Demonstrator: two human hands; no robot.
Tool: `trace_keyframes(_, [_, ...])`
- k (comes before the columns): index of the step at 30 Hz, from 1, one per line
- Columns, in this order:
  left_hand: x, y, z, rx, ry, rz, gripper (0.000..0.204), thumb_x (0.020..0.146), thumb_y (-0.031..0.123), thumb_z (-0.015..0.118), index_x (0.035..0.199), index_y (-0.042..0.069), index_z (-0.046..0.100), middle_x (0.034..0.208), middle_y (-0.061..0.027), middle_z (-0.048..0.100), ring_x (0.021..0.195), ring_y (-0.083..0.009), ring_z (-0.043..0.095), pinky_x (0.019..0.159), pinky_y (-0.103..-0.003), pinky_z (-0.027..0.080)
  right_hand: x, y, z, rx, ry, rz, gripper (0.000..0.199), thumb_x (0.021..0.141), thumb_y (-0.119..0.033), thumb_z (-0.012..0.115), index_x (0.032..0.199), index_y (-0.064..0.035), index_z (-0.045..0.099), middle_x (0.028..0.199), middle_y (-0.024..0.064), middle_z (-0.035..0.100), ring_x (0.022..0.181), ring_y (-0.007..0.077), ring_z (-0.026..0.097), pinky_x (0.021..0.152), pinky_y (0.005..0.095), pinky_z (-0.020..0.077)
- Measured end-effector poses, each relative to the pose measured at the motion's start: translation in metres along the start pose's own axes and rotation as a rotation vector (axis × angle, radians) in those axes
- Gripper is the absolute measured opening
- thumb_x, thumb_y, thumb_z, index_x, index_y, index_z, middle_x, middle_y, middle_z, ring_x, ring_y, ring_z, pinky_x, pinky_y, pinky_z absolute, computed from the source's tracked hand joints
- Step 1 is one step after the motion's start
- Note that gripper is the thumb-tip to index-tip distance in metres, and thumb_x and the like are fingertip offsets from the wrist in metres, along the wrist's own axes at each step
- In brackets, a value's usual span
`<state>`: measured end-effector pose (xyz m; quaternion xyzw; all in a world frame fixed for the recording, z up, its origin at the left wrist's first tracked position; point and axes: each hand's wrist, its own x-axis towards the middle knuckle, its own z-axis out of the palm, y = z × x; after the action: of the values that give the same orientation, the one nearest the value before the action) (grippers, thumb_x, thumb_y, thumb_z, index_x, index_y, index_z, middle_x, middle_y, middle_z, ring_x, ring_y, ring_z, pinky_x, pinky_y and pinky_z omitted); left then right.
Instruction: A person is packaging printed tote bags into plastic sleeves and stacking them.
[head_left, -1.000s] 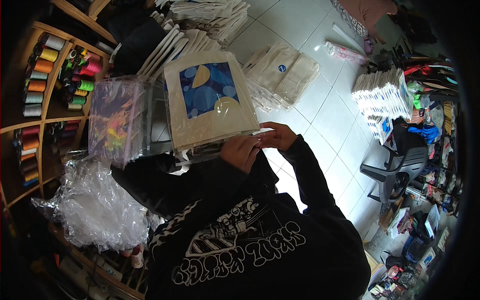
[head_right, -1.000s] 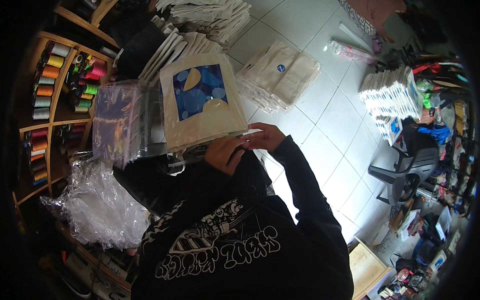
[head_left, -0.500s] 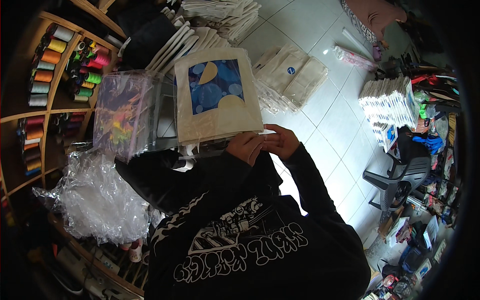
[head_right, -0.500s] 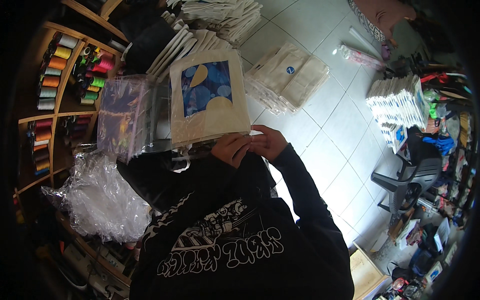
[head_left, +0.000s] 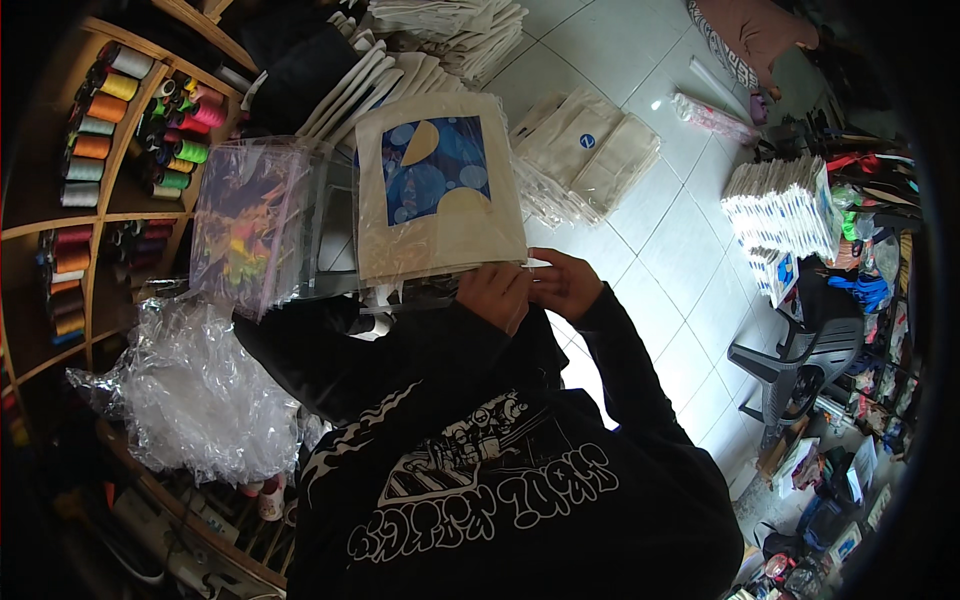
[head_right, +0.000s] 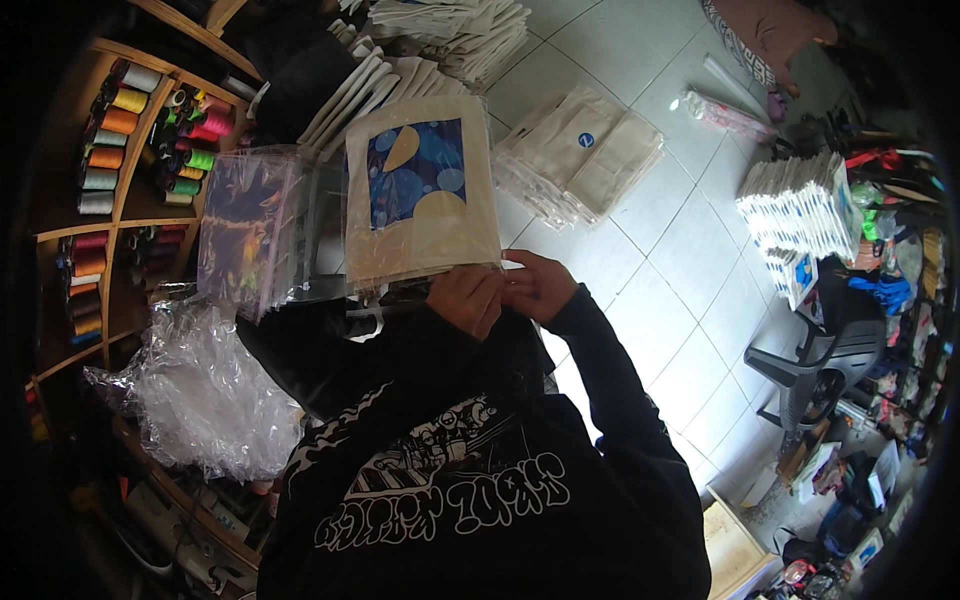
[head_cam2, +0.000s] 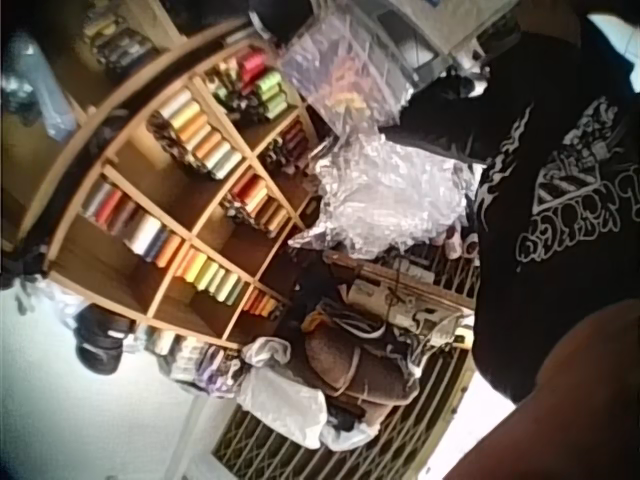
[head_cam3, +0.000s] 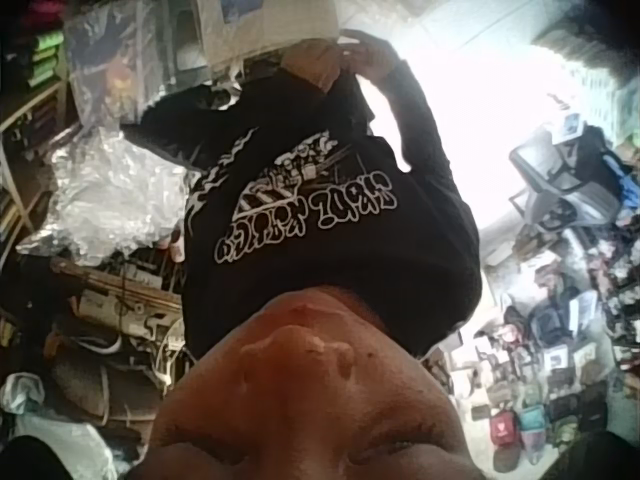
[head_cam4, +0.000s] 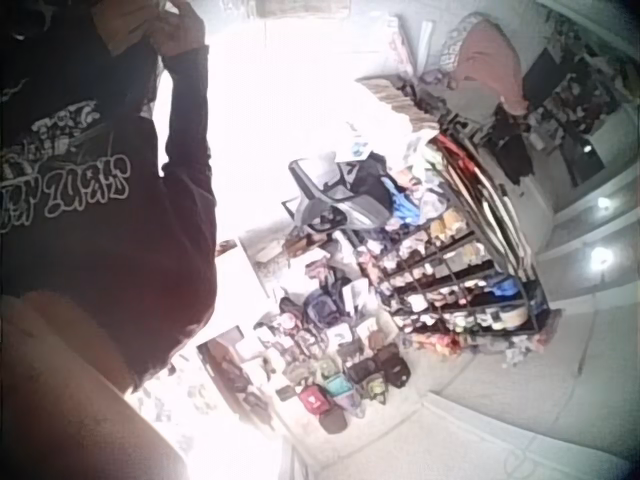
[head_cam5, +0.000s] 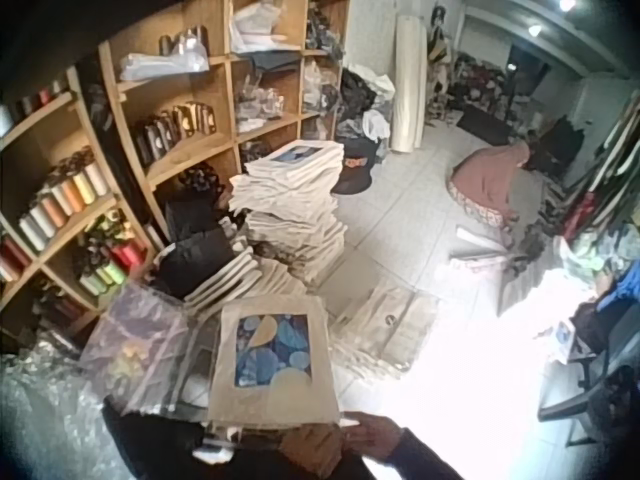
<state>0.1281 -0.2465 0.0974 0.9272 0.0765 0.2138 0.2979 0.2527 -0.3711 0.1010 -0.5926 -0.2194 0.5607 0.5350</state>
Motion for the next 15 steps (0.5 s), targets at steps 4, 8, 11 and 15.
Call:
trace_keyframes(4, [0.002, -0.001, 0.003, 0.049, 0.112, 0.057, 0.016, 0.065, 0.006, 0.062, 0.080, 0.009, 0.057, 0.077, -0.0022, 0.053, 0.071, -0.0201, 0.055, 0.056, -0.033, 0.041, 0.000, -0.005, 0.003, 0.245, 0.057, 0.085, 0.046, 0.080, 0.005, 0.051, 0.124, 0.0030, 0.034, 0.105, 0.0190, 0.056, 0.096, 0.0224, 0.057, 0.082, 0.0315, 0.0496])
trace_keyframes(8, [0.000, -0.002, 0.008, 0.011, 0.159, 0.058, 0.021, 0.063, 0.005, 0.062, 0.083, 0.008, 0.057, 0.080, -0.0032, 0.055, 0.074, -0.0204, 0.054, 0.060, -0.034, 0.041, 0.003, -0.004, 0.006, 0.228, 0.121, 0.142, 0.041, 0.082, 0.002, 0.050, 0.120, 0.0050, 0.037, 0.102, 0.0191, 0.058, 0.092, 0.0220, 0.059, 0.079, 0.0317, 0.0512])
trace_keyframes(11, [-0.001, -0.003, 0.009, -0.004, 0.172, 0.059, 0.023, 0.062, 0.005, 0.062, 0.085, 0.007, 0.057, 0.082, -0.0042, 0.055, 0.077, -0.0208, 0.054, 0.063, -0.034, 0.042, 0.004, -0.003, 0.010, 0.234, 0.168, 0.074, 0.033, 0.081, 0.002, 0.050, 0.113, 0.0064, 0.044, 0.095, 0.0180, 0.061, 0.085, 0.0209, 0.062, 0.074, 0.0287, 0.0532])
trace_keyframes(15, [0.001, -0.003, 0.008, -0.036, 0.230, 0.054, 0.018, 0.061, 0.003, 0.061, 0.078, 0.007, 0.057, 0.079, -0.0064, 0.056, 0.069, -0.0222, 0.056, 0.058, -0.034, 0.042, 0.006, -0.005, 0.014, 0.195, 0.206, 0.065, 0.030, 0.080, 0.002, 0.051, 0.109, 0.0074, 0.047, 0.092, 0.0186, 0.062, 0.082, 0.0212, 0.062, 0.073, 0.0287, 0.0535])
